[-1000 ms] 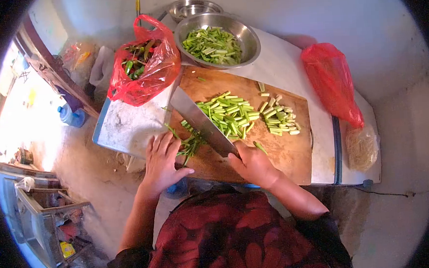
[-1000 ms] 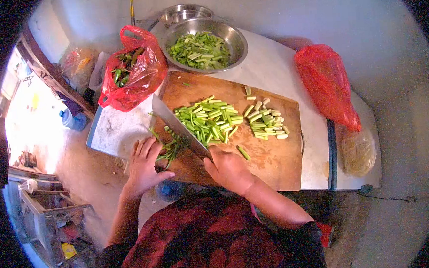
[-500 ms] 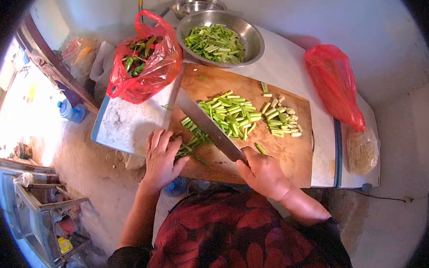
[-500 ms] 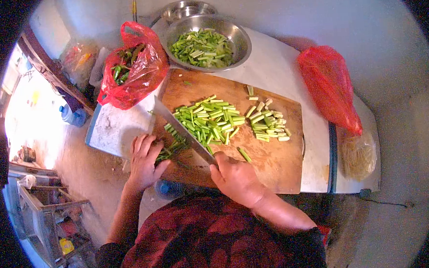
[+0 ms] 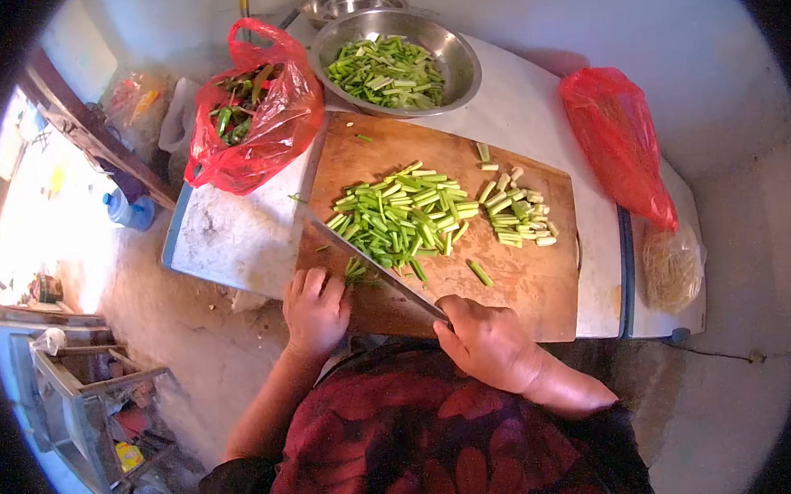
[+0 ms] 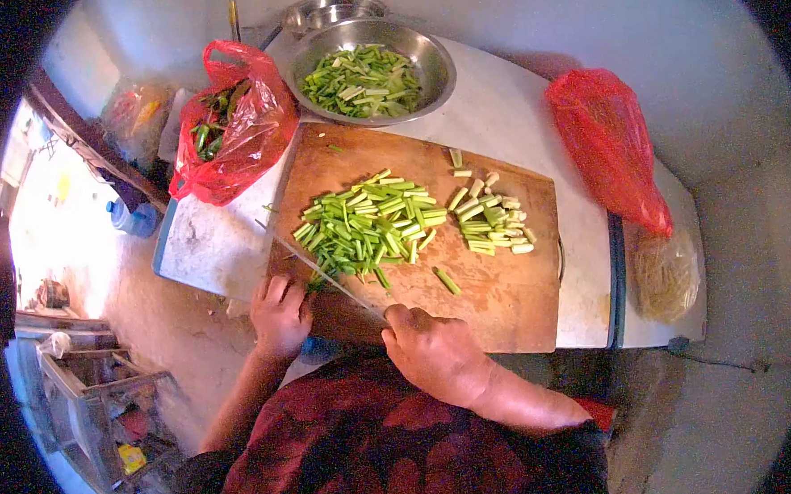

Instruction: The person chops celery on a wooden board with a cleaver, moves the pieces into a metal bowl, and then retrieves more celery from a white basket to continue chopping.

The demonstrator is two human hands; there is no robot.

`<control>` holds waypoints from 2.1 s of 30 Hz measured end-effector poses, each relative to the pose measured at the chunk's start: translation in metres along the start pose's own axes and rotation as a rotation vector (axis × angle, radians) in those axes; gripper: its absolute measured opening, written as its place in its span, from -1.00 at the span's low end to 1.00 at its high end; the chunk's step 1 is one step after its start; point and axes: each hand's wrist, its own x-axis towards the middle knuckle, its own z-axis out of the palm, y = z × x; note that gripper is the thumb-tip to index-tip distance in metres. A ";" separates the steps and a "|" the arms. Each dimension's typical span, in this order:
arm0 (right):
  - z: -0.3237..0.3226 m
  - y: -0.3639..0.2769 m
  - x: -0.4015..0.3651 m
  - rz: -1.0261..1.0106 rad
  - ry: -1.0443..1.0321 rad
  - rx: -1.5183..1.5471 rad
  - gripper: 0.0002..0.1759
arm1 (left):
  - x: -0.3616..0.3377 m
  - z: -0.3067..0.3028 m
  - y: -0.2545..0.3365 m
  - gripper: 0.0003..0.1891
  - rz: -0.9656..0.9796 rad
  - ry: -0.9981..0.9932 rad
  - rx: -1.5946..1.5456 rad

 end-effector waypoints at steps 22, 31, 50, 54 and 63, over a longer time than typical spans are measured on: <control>0.039 0.015 0.035 -0.077 -0.116 -0.123 -0.79 | -0.007 0.013 0.003 -0.89 0.039 -0.013 -0.085; 0.021 0.021 0.018 -0.015 0.111 0.018 -0.77 | 0.025 0.016 0.009 -0.81 0.065 -0.068 -0.074; 0.036 0.013 0.049 -0.092 -0.089 -0.202 -0.82 | -0.002 0.010 -0.003 -0.85 0.062 -0.048 -0.027; 0.046 0.018 0.052 -0.146 0.119 -0.144 -0.89 | -0.003 0.004 0.002 -0.82 0.068 -0.047 -0.038; 0.017 0.004 0.021 -0.137 0.007 -0.194 -0.82 | -0.006 0.008 0.002 -0.77 0.035 -0.007 -0.009</control>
